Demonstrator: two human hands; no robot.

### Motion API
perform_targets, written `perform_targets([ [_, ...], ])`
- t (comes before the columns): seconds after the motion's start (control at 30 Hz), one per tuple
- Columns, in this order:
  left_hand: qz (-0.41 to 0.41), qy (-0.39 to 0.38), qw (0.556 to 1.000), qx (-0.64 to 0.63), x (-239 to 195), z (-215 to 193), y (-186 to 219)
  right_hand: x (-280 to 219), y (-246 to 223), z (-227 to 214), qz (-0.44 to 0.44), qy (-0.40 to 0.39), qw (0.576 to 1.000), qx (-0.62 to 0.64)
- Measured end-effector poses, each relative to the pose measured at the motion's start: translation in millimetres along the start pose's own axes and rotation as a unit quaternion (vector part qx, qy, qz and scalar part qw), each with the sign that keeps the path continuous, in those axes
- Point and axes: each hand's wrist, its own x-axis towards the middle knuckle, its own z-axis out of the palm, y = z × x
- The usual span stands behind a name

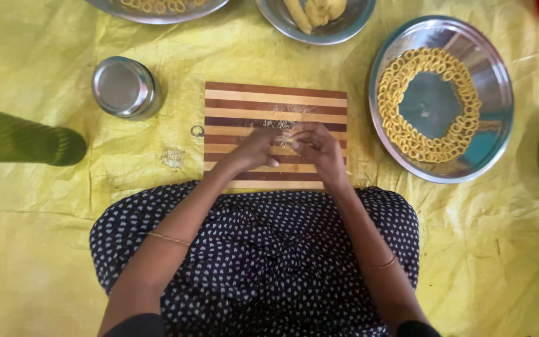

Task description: The person sits on a yellow tarp and shapes small pieces of yellow dough into ring-shaped snacks by hand. They roll the dough into thin strips on a wooden board, form loops, and place them into a metal tray.

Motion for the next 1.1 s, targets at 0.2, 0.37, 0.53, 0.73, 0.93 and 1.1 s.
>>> perform_targets([
  [0.2, 0.103, 0.053, 0.982, 0.152, -15.7, 27.3, -3.0, -42.5, -6.5, -15.5, -0.092, 0.111, 0.943, 0.299],
  [0.37, 0.109, 0.035, 0.993, -0.017, -31.9, 54.1, -11.9, -61.2, 1.6, -20.4, -0.093, 0.135, 0.899, 0.407],
  [0.53, 0.129, 0.081, 0.988, -0.029, -44.7, 81.3, 13.1, -66.5, 2.1, 0.1, -0.069, 0.085, 0.912, 0.395],
  [0.73, 0.068, 0.206, 0.974, -0.068, -63.2, 71.6, 20.0, -54.8, -13.5, -13.8, -0.092, 0.114, 0.911, 0.386],
  [0.93, 0.159, 0.412, 0.812, 0.382, -56.8, 38.8, -8.9, -42.1, 24.3, -26.2, 0.077, 0.125, 0.955, 0.257],
  [1.1, 0.009, 0.363, 0.84, 0.403, -47.0, 40.7, -32.5, -32.7, 74.0, -27.9, 0.128, 0.098, 0.975, 0.152],
])
